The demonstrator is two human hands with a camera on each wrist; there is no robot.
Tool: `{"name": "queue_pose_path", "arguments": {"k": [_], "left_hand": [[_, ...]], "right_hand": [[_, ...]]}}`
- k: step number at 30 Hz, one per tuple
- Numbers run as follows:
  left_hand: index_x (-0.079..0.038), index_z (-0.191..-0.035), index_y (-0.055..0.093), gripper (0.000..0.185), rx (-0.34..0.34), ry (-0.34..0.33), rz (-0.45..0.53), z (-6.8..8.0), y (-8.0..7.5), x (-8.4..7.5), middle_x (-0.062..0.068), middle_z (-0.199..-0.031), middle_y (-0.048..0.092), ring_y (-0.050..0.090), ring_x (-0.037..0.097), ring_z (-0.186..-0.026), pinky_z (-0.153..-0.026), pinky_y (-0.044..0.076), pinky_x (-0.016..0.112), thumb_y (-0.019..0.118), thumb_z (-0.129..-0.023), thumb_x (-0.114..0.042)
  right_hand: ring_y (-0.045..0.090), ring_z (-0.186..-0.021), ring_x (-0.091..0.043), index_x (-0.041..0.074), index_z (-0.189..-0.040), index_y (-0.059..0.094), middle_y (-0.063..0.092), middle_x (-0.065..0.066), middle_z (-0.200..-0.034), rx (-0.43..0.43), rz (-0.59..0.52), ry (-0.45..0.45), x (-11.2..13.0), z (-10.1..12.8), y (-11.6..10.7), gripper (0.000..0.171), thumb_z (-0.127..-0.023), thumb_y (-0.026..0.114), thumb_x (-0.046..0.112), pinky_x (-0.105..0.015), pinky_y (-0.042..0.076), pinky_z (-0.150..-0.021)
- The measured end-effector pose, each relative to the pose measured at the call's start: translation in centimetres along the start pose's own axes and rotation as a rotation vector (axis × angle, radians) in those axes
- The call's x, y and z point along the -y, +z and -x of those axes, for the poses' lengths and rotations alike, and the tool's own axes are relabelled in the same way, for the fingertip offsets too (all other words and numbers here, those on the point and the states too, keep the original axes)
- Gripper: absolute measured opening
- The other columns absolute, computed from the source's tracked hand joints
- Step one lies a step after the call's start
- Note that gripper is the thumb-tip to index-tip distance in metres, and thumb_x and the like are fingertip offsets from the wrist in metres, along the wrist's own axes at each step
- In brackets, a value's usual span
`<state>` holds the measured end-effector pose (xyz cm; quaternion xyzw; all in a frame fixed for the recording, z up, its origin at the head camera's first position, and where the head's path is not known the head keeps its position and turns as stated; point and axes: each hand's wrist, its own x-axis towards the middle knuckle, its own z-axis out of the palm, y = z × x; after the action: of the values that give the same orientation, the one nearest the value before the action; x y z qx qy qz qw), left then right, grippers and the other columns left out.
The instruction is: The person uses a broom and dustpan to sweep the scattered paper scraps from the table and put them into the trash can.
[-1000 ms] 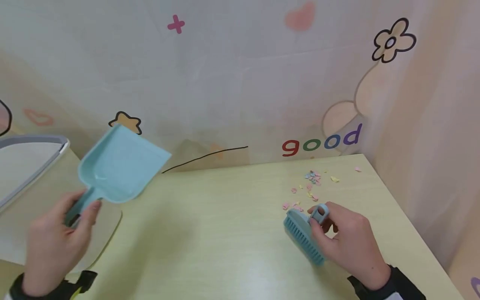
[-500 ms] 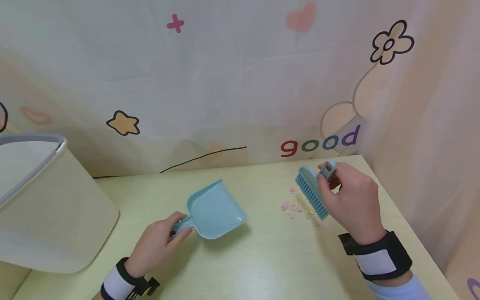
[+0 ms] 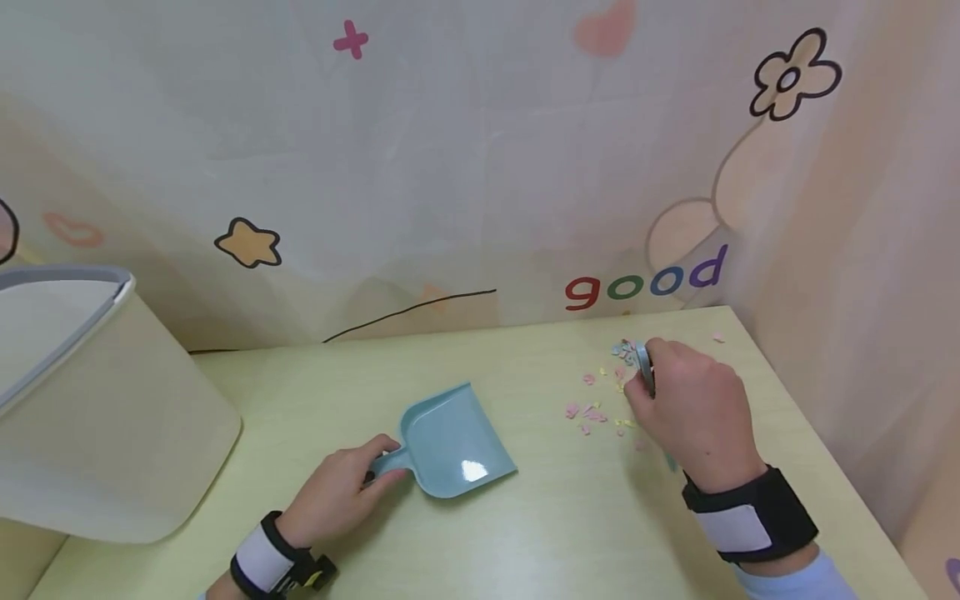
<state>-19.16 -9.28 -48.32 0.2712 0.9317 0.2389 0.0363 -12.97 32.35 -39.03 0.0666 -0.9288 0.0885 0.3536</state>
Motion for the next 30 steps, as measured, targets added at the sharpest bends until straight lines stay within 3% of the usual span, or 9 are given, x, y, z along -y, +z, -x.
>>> {"name": "queue_pose_path", "arguments": {"k": [8, 14, 17, 24, 27, 30], "left_hand": [[-0.018, -0.120, 0.069, 0.030, 0.041, 0.001, 0.019, -0.1, 0.1, 0.2, -0.014, -0.062, 0.038, 0.034, 0.001, -0.054, -0.051, 0.024, 0.022, 0.068, -0.100, -0.040], [-0.017, -0.118, 0.073, 0.029, 0.063, 0.010, 0.028, -0.2, 0.1, 0.4, -0.011, -0.074, 0.056, 0.040, 0.001, -0.058, -0.052, 0.028, 0.021, 0.070, -0.099, -0.039], [-0.019, -0.116, 0.075, 0.027, 0.070, 0.021, 0.034, -0.5, 0.0, 0.3, -0.011, -0.076, 0.058, 0.042, 0.001, -0.060, -0.054, 0.030, 0.021, 0.071, -0.098, -0.039], [-0.021, -0.110, 0.077, 0.021, 0.080, 0.047, 0.035, -1.0, -0.2, -0.3, -0.013, -0.069, 0.048, 0.038, -0.001, -0.058, -0.054, 0.027, 0.020, 0.072, -0.098, -0.037], [-0.020, -0.112, 0.077, 0.023, 0.075, 0.054, 0.043, -1.1, -0.2, -0.4, -0.013, -0.069, 0.049, 0.037, 0.000, -0.057, -0.053, 0.027, 0.021, 0.072, -0.098, -0.037], [-0.021, -0.111, 0.077, 0.022, 0.071, 0.061, 0.043, -1.3, -0.1, -0.5, -0.014, -0.068, 0.046, 0.036, -0.001, -0.057, -0.053, 0.026, 0.021, 0.072, -0.098, -0.038]], "right_hand": [[0.028, -0.044, -0.010, 0.011, -0.067, 0.044, 0.032, 0.005, -0.054, 0.106, -0.004, 0.005, 1.2, 0.4, 0.6, 0.037, -0.071, 0.080, 0.004, -0.025, 0.019, -0.042], [0.031, -0.046, -0.007, 0.011, -0.071, 0.050, 0.037, 0.006, -0.055, 0.164, -0.082, 0.007, 2.7, 0.7, 1.6, 0.025, -0.074, 0.074, 0.004, -0.024, 0.022, -0.043], [0.035, -0.048, -0.006, 0.013, -0.073, 0.053, 0.044, 0.007, -0.056, 0.151, -0.137, 0.000, 3.5, 0.8, 2.1, 0.023, -0.075, 0.074, 0.004, -0.022, 0.027, -0.044], [0.047, -0.055, -0.005, 0.010, -0.081, 0.065, 0.057, 0.004, -0.063, 0.068, -0.237, -0.007, 4.9, 1.1, 3.0, 0.018, -0.078, 0.080, 0.003, -0.022, 0.040, -0.050], [0.054, -0.056, -0.006, 0.006, -0.089, 0.071, 0.063, 0.003, -0.066, 0.045, -0.285, -0.019, 5.2, 1.2, 3.3, 0.014, -0.079, 0.080, 0.001, -0.022, 0.045, -0.051], [0.058, -0.058, -0.006, 0.003, -0.101, 0.075, 0.069, 0.002, -0.071, 0.003, -0.332, -0.026, 5.2, 1.2, 3.4, 0.022, -0.079, 0.081, 0.000, -0.018, 0.045, -0.053]]}}
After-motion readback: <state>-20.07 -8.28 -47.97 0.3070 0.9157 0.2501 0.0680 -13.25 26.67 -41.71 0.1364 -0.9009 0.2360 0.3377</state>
